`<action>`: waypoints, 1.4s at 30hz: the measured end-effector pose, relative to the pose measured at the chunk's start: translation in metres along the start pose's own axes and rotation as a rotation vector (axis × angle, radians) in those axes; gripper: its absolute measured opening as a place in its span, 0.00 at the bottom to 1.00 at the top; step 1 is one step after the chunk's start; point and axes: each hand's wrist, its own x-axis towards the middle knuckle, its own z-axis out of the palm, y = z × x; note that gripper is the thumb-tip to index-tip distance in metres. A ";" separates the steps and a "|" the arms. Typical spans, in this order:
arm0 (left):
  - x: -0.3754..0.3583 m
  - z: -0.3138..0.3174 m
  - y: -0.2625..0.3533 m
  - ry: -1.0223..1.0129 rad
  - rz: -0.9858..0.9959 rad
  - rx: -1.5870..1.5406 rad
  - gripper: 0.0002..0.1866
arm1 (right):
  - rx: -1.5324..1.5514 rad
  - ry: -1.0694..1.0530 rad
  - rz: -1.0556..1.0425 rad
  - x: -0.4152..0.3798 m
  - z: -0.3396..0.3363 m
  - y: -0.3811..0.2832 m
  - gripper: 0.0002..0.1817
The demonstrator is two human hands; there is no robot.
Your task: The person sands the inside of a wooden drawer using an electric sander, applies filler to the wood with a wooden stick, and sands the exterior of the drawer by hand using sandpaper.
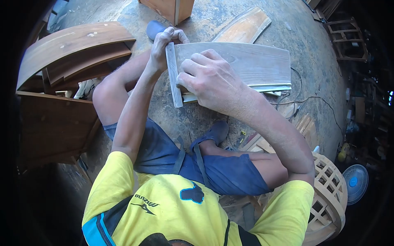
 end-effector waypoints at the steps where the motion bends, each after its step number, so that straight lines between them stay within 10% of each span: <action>1: 0.000 0.000 0.003 -0.012 -0.009 0.017 0.38 | 0.013 -0.040 -0.057 -0.004 -0.003 -0.004 0.08; 12: -0.004 0.012 0.019 0.072 -0.202 -0.280 0.37 | -0.051 0.281 0.158 0.014 0.015 0.020 0.04; 20: -0.001 0.001 0.003 0.018 -0.208 -0.215 0.37 | 0.019 -0.097 -0.132 -0.014 -0.016 0.000 0.06; 26: 0.001 0.001 -0.001 0.051 -0.233 -0.270 0.38 | 0.408 0.092 0.145 -0.003 0.001 0.026 0.07; 32: 0.000 -0.003 -0.001 0.018 -0.248 -0.242 0.39 | 0.166 -0.294 0.143 -0.005 -0.022 0.024 0.09; 38: 0.001 0.000 0.005 0.051 -0.262 -0.238 0.39 | 0.266 -0.088 0.022 0.002 0.001 0.021 0.09; 42: 0.000 -0.001 0.007 0.002 -0.247 -0.215 0.37 | 0.217 -0.357 0.242 -0.007 -0.027 0.032 0.09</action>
